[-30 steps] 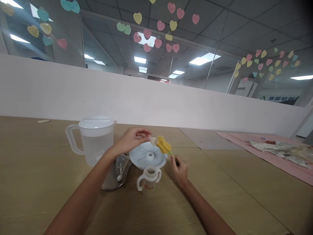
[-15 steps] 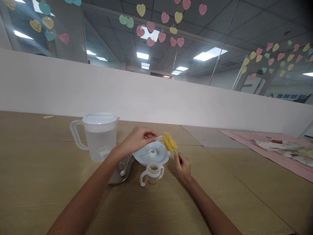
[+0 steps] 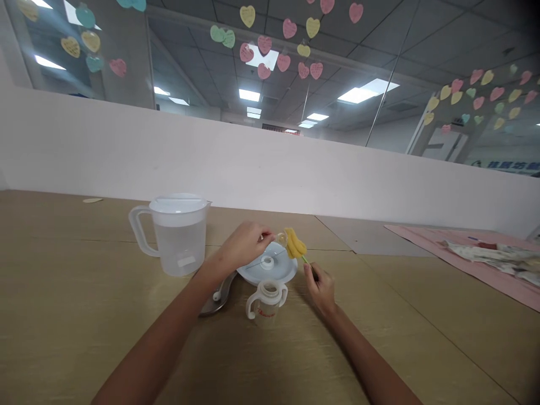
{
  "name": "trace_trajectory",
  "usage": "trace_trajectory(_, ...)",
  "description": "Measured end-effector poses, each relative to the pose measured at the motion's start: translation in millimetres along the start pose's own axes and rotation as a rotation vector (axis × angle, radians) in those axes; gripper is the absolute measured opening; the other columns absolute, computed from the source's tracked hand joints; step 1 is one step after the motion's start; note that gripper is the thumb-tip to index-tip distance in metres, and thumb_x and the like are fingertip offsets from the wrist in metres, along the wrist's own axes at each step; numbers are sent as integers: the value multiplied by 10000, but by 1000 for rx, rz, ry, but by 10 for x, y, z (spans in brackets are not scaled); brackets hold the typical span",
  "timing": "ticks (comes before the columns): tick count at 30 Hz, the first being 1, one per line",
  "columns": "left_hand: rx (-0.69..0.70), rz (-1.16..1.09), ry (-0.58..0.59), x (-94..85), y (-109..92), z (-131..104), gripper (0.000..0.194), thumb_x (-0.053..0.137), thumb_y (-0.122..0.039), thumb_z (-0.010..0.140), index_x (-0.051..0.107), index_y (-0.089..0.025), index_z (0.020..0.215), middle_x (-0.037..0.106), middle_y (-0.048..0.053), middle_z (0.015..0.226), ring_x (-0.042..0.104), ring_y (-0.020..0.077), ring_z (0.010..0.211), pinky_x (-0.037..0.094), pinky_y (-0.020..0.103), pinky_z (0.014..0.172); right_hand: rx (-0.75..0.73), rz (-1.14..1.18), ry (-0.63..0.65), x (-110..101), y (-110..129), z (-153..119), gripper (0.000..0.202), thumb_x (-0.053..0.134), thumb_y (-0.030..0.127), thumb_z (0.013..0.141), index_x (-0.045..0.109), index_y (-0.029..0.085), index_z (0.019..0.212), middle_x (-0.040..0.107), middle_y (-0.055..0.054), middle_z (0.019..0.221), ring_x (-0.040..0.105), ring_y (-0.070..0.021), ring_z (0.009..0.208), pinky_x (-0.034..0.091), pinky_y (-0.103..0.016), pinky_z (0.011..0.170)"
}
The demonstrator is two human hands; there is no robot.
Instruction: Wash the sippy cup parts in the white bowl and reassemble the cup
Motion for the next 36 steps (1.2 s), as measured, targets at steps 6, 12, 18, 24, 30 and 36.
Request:
trace_trajectory(6,3,119,-26,54,-13,10,261,397,-245,857,626,-149,777,670,69,797,585,190,718,392,279,642,7,-14,15,10,-17,-8,367,409,358,899,410,185,576,352,58,468,341,-79,438,280,-209,460)
trace_trajectory(12,-47,150,55,111,-24,-16,258,321,-262,899,547,-151,838,627,66,750,564,184,651,390,290,613,-6,-28,43,27,-17,-16,359,422,361,898,460,176,593,392,49,481,366,-82,442,297,-210,472)
trace_trajectory(18,-41,216,59,149,8,3,346,255,-284,927,558,-151,828,639,78,778,581,200,703,392,296,629,-61,-26,105,64,9,-43,356,424,363,899,514,166,616,415,39,479,381,-88,444,302,-213,474)
trace_trajectory(24,-59,308,83,141,37,13,389,234,-275,937,587,-161,820,661,79,801,604,202,729,405,293,631,-82,-36,124,80,3,-60,347,430,361,898,544,155,643,435,33,497,389,-86,453,307,-213,491)
trace_trajectory(30,-116,295,1,17,48,-8,360,251,-286,934,583,-169,862,668,78,881,615,220,800,418,304,658,-63,-68,78,47,-61,-32,375,423,376,899,519,164,605,412,38,479,370,-85,442,289,-215,473)
trace_trajectory(36,-30,217,5,-1,26,-29,263,323,-264,919,570,-173,919,656,61,958,604,200,845,420,291,702,-74,-50,54,32,-65,-32,358,443,359,893,504,166,598,409,41,480,377,-84,442,288,-215,473)
Point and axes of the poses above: each hand's wrist, its own z-axis towards the middle knuckle, its own x-axis out of the palm, y = z × x, the point moved 5 cm from there along z, towards the middle knuckle
